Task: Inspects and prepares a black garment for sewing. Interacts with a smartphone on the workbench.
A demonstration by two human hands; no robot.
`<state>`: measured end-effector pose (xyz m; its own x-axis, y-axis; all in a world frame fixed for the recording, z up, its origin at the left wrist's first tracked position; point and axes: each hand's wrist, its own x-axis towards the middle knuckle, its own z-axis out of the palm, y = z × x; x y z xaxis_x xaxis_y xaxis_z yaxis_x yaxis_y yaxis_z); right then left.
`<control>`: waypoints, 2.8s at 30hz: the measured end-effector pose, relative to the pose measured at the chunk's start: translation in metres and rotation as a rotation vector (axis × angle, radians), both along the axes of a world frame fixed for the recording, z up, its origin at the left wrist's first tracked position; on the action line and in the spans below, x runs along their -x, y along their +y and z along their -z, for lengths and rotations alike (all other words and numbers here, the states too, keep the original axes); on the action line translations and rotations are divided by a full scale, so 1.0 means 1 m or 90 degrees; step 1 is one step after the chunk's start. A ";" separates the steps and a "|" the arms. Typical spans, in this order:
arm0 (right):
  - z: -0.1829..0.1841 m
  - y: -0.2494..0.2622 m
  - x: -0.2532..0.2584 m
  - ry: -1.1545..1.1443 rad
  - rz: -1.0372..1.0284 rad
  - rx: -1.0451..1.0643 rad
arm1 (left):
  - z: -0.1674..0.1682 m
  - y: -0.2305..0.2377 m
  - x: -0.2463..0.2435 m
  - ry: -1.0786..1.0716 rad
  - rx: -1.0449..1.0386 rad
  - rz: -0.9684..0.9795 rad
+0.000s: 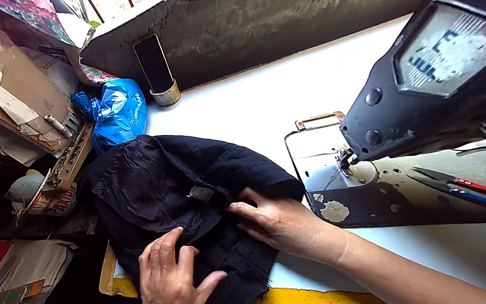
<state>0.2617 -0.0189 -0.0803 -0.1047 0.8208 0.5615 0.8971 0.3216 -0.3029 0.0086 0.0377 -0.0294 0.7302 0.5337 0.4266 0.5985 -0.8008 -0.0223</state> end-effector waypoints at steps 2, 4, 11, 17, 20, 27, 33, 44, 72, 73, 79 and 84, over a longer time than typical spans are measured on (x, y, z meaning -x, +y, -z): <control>0.000 0.001 0.000 -0.008 0.008 -0.001 | 0.009 0.000 -0.005 -0.003 -0.049 0.026; 0.000 0.001 0.001 -0.014 0.016 -0.001 | 0.010 -0.001 -0.009 0.003 -0.090 0.070; -0.002 -0.001 0.007 -0.015 0.037 0.003 | -0.003 0.001 0.005 0.107 -0.061 0.197; -0.002 -0.003 0.014 -0.009 0.061 0.001 | -0.006 0.002 0.011 0.092 0.070 0.190; -0.002 -0.005 0.016 -0.005 0.071 -0.001 | -0.004 -0.002 0.009 0.074 0.074 0.173; -0.002 -0.013 0.015 -0.049 -0.039 -0.029 | -0.001 -0.010 0.014 0.107 0.023 0.168; -0.019 0.000 0.033 -0.164 -0.043 -0.018 | -0.002 -0.007 0.019 0.102 0.012 0.154; -0.048 0.015 0.024 -0.090 -0.164 0.252 | -0.004 -0.006 0.021 0.119 -0.055 0.137; -0.010 0.002 -0.005 -0.041 -0.102 -0.031 | 0.011 -0.030 0.020 0.137 0.073 0.137; -0.013 0.003 -0.007 -0.025 -0.118 -0.005 | 0.004 -0.028 0.018 0.139 0.114 0.151; -0.049 -0.003 -0.010 0.021 -0.156 -0.071 | -0.035 0.011 0.011 0.048 0.181 0.218; -0.065 -0.023 0.006 -0.026 -0.148 -0.140 | -0.059 0.023 -0.007 -0.113 0.230 0.236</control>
